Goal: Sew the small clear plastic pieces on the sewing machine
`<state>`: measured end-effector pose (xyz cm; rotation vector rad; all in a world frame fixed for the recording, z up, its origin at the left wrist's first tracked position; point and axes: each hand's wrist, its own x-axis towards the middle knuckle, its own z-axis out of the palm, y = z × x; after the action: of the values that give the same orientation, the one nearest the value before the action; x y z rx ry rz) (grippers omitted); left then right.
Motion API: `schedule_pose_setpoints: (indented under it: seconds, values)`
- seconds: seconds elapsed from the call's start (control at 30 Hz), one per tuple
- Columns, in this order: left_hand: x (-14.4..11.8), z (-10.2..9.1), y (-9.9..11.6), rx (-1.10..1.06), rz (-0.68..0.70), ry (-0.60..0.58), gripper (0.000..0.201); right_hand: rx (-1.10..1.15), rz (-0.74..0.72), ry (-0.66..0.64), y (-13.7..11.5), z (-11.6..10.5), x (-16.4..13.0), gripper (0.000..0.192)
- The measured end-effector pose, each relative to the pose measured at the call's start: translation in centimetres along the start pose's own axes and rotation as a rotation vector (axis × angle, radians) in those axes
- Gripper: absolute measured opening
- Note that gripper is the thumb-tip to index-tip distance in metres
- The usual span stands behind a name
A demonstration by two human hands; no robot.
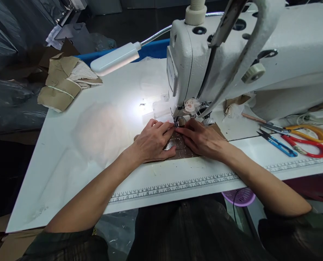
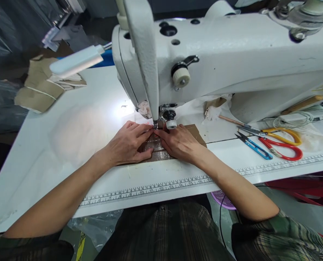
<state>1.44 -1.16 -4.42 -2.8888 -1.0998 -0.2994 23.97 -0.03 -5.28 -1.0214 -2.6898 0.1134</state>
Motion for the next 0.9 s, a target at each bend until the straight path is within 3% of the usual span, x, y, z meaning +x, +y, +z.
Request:
schedule_pose_setpoints:
  seconds: [0.2, 0.5, 0.6, 0.7, 0.8, 0.9]
  values:
    - [0.3, -0.2, -0.2, 0.000, -0.035, -0.031, 0.054, 0.191, 0.044, 0.036, 0.2, -0.5, -0.2, 0.039]
    - [0.4, 0.0, -0.2, 0.019, -0.074, -0.043, 0.064, 0.524, 0.311, -0.057, 2.1, -2.6, -0.4, 0.027]
    - [0.4, 0.2, -0.3, 0.012, -0.081, -0.022, 0.065, 0.476, 0.384, 0.050, 2.7, -1.8, 0.0, 0.031]
    - [0.4, 0.4, -0.3, -0.013, -0.078, 0.001, 0.065, 0.460, 0.345, 0.138, 2.6, -1.2, 0.0, 0.033]
    - [0.4, 0.5, -0.4, -0.032, -0.082, 0.020, 0.064, 0.513, 0.268, 0.097, 2.2, -1.4, -0.4, 0.031]
    - [0.3, 0.6, -0.4, -0.031, -0.094, 0.035, 0.062, 0.522, 0.298, 0.099, 1.9, -1.5, -0.8, 0.030]
